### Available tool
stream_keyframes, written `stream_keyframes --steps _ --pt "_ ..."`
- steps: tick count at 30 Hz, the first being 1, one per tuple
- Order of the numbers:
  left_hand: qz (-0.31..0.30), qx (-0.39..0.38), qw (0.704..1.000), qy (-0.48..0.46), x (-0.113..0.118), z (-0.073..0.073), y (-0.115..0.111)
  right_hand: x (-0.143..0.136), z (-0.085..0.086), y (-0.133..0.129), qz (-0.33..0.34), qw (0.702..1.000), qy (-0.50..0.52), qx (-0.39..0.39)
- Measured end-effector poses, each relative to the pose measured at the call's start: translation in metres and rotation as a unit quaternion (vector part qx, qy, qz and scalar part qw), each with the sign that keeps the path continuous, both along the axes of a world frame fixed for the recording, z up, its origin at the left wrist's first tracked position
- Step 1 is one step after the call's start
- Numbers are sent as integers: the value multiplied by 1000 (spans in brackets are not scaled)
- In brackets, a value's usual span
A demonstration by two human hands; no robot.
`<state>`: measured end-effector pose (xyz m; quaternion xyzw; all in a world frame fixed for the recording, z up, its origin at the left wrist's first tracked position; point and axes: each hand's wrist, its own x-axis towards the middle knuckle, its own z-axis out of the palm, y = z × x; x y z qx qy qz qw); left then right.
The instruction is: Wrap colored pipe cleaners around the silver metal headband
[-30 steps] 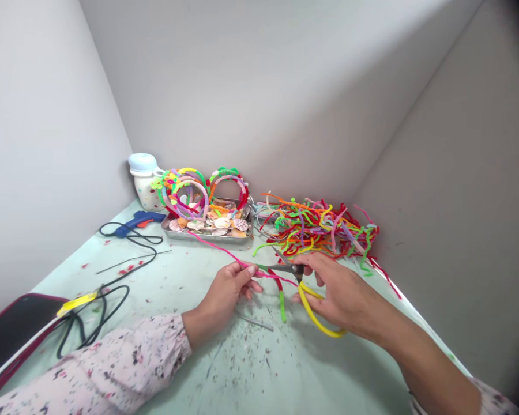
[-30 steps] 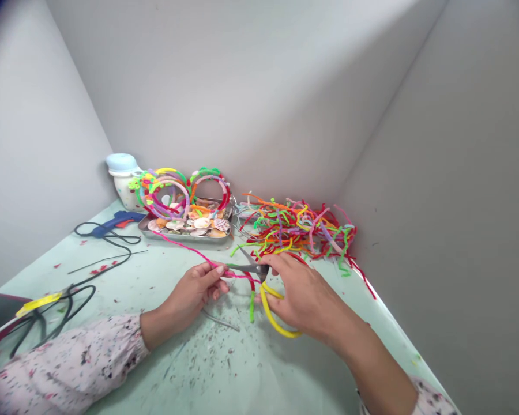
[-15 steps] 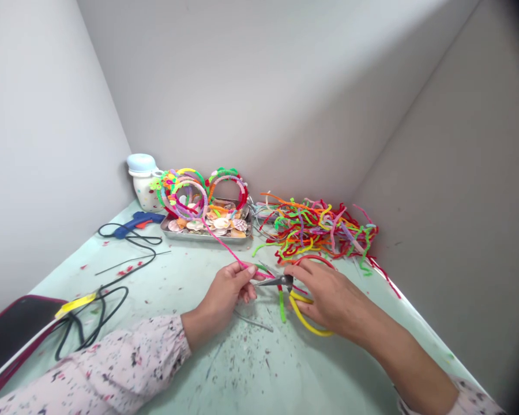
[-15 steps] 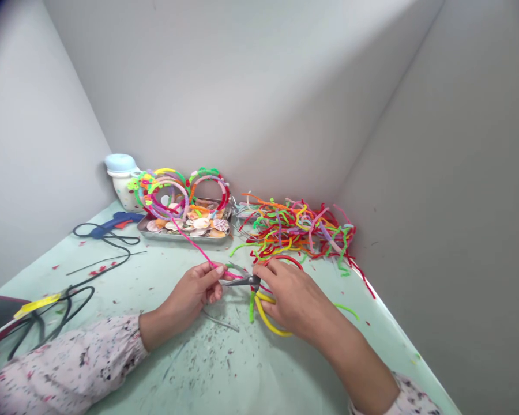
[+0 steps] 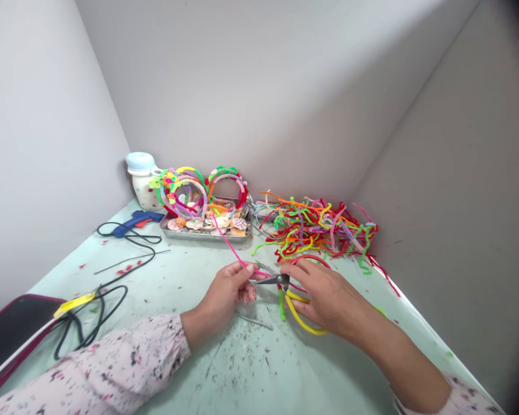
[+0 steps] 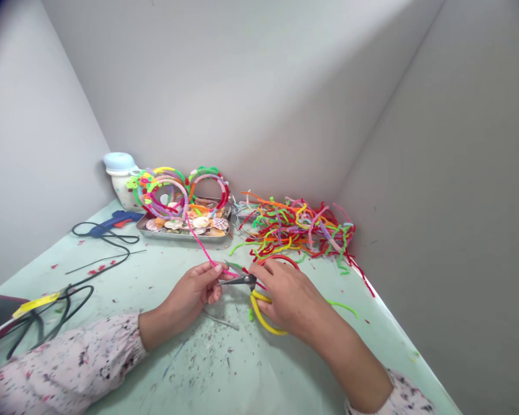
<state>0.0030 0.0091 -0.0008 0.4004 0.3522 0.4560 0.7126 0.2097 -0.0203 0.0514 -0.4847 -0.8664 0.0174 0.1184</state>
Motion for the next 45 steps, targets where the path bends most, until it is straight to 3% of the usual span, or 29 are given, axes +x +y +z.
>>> stream_keyframes --steps 19,45 --pt "-7 -11 1000 -9 0 1 -1 0 -3 0 -4 998 -59 36" --pt "-18 -13 999 -24 1 2 -1 -5 -4 0 7 998 -45 36"
